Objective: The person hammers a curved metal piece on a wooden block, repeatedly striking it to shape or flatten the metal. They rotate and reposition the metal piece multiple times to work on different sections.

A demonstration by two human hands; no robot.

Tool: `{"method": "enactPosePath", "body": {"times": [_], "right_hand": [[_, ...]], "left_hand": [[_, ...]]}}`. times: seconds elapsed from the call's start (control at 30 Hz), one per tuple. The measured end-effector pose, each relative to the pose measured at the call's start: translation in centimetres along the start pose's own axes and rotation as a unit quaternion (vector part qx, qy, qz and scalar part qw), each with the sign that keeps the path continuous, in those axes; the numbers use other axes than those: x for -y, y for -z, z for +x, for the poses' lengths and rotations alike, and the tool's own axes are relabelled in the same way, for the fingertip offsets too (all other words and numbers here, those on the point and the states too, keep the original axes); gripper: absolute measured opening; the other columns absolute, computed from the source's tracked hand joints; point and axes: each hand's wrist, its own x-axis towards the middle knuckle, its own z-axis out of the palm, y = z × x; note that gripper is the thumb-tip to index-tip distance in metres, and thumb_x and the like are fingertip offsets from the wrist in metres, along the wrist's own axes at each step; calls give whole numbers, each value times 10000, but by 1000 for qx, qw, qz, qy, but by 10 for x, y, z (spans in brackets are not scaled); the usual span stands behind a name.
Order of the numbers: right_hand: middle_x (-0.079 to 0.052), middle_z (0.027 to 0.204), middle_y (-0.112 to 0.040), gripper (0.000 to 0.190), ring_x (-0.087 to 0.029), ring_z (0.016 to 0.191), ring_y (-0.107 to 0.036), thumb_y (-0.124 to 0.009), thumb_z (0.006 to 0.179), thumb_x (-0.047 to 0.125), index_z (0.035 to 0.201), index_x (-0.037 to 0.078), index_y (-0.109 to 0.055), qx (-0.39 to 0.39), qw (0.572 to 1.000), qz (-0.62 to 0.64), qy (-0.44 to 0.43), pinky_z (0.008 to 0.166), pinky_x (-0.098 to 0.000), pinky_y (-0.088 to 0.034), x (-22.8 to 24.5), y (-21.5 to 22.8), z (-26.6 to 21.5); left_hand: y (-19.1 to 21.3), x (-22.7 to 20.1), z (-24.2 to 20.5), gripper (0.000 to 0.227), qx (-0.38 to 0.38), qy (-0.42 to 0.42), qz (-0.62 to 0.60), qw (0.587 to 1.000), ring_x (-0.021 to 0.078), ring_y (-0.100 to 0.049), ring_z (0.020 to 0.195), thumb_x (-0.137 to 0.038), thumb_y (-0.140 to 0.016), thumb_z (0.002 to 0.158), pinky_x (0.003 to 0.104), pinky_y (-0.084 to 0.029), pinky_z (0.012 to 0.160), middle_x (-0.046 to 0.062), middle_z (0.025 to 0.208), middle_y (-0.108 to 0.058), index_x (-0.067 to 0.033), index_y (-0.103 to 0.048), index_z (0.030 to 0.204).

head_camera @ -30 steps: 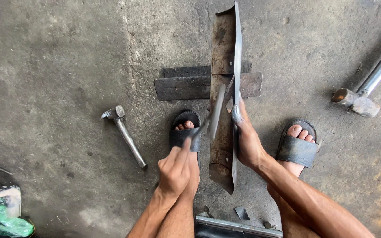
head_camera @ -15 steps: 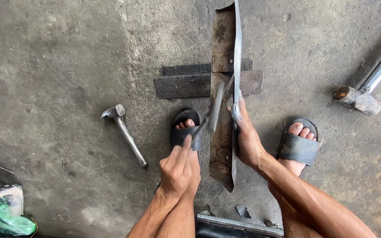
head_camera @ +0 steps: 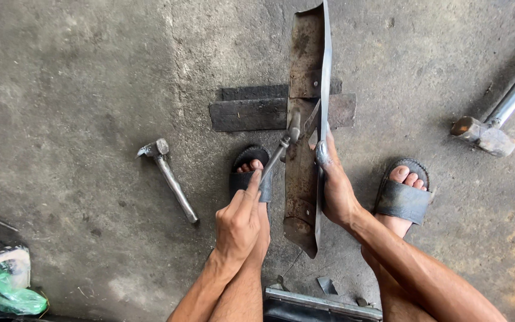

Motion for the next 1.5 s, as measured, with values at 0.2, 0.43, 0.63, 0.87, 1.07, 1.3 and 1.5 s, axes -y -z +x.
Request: {"method": "enactPosePath", "body": {"times": [0.2, 0.43, 0.63, 0.87, 1.07, 1.3, 1.5], "right_hand": [[-219, 1358, -652, 768, -308, 1229, -640, -458, 913, 552, 1415, -23, -548, -46, 967, 221, -116, 1124, -487, -492, -5, 8, -6], [-107, 1163, -693, 608, -193, 1081, -640, -437, 1014, 533, 1208, 7, -672, -178, 957, 217, -67, 1000, -324, -486, -5, 57, -6], [-128, 1005, -719, 651, -228, 909, -693, -512, 979, 630, 1128, 25, -701, -229, 942, 235, -76, 861, -342, -563, 1, 66, -6], [-157, 1155, -663, 683, -255, 1032, -671, -633, 913, 625, 1237, 23, -640, -340, 911, 226, -53, 995, -375, -565, 12, 50, -2], [-142, 1398, -612, 616, -191, 1186, -603, -471, 1021, 466, 1387, -24, -551, -155, 933, 319, 64, 1115, -299, -431, 27, 32, -14], [-50, 1071, -627, 708, -173, 930, -581, -552, 890, 730, 1207, 98, -592, 18, 976, 127, 176, 877, -317, -458, 127, 25, -6], [-103, 1116, -742, 649, -228, 932, -729, -622, 818, 683, 1164, 136, -672, -15, 987, 71, 144, 823, -397, -640, 155, 23, 44]], "left_hand": [[19, 5, 2, 468, 14, 152, -164, 974, 122, -611, 437, -125, -467, 1082, 239, -659, 438, 99, 831, -741, 6, -382, 1524], [18, 71, -19, 240, -50, 398, -502, 766, 22, -217, 416, -236, -556, 1028, 206, -123, 338, -66, 558, -256, -4, -618, 1045], [-22, 146, -52, 291, -84, 497, -505, 701, 74, -233, 364, -303, -553, 1077, 193, -222, 266, -46, 525, -192, -71, -572, 902], [31, 23, 34, 620, 25, 389, -76, 918, 488, -490, 1333, -208, -669, 980, 596, -419, 1105, 333, 1405, -513, 32, -442, 1504], [-1, -51, 68, 827, 240, 230, -422, 843, 426, -455, 1433, -465, -577, 959, 605, -327, 1187, 278, 1593, -385, -59, -230, 1590], [-36, -13, 63, 392, 188, 221, -431, 854, 125, -655, 1196, -267, -572, 1019, 245, -470, 1034, 62, 1299, -730, -60, -651, 1342], [-46, -17, 53, 392, 202, 251, -534, 782, 115, -625, 1182, -249, -560, 1034, 262, -479, 1044, 41, 1268, -713, -30, -629, 1351]]}}
